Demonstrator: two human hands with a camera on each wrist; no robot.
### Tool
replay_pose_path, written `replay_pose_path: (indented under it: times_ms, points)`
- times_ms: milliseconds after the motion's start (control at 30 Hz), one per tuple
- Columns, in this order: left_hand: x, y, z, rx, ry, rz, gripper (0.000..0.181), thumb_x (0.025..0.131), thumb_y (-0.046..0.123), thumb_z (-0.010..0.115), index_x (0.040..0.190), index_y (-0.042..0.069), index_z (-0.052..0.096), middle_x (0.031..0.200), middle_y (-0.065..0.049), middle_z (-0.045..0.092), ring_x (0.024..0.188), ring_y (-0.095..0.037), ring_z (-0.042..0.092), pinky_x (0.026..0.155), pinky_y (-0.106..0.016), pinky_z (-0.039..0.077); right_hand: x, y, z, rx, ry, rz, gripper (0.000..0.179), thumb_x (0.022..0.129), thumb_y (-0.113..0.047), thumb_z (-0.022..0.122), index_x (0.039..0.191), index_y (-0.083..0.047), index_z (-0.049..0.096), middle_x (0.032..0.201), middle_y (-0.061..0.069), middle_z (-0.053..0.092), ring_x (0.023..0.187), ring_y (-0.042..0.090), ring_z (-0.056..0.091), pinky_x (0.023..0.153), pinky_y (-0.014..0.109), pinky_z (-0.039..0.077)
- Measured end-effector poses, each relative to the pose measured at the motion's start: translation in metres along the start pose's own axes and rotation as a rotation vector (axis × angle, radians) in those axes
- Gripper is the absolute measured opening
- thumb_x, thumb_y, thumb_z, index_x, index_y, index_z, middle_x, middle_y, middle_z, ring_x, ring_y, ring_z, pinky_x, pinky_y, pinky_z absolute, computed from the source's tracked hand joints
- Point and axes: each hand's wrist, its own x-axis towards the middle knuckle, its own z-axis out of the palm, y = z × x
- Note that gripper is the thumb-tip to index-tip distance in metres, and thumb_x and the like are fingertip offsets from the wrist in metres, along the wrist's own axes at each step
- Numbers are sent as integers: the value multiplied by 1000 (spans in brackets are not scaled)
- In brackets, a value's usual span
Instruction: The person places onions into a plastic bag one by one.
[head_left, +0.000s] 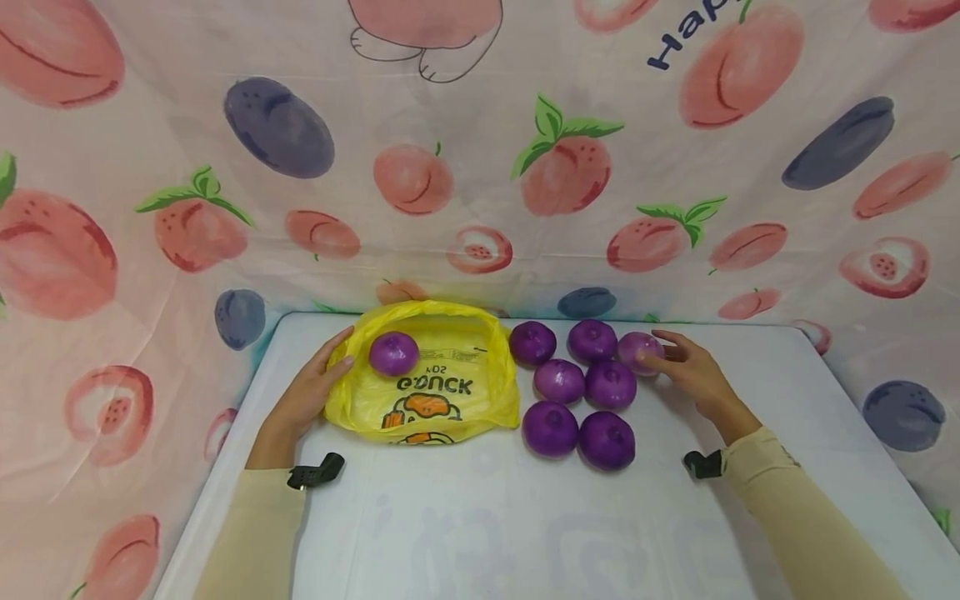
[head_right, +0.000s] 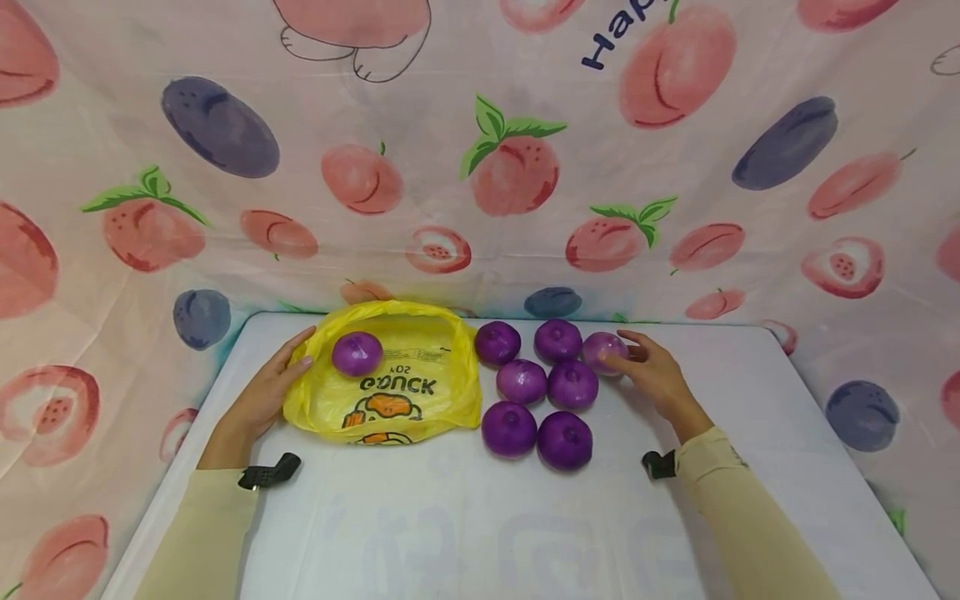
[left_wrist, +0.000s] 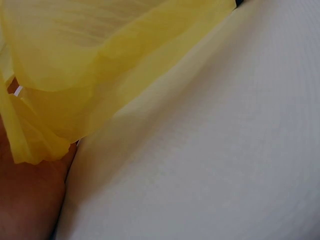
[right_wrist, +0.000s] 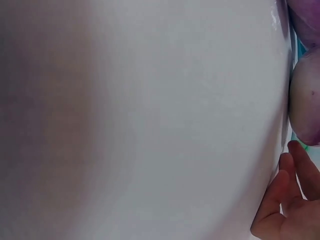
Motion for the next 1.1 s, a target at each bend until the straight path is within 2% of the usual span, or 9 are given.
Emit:
replay_pose_path:
  times_ms: [267,700,1100]
  points:
    - [2,-5,0,-39,-1,-6,59,107,38,52,160,43,26,172,0,15,157,-30,18,127,-56,20,1,4,1,-19,-16,4,91,92,-53,72,162,-13,29,160,32,33,146,48,36,111,63,42]
    - [3,-3,1,-27,5,-15,59,107,40,53,160,44,27,172,1,16,157,-29,20,127,-55,21,1,2,-1,-55,-27,20,93,92,-56,70,162,-12,29,155,33,40,140,47,41,111,62,42]
    - [2,-2,1,-53,-3,-12,59,107,38,52,160,43,28,172,0,16,156,-29,21,127,-55,22,-4,-1,-5,-15,-2,12,88,94,-51,70,160,-9,32,154,31,41,136,43,45,101,48,47]
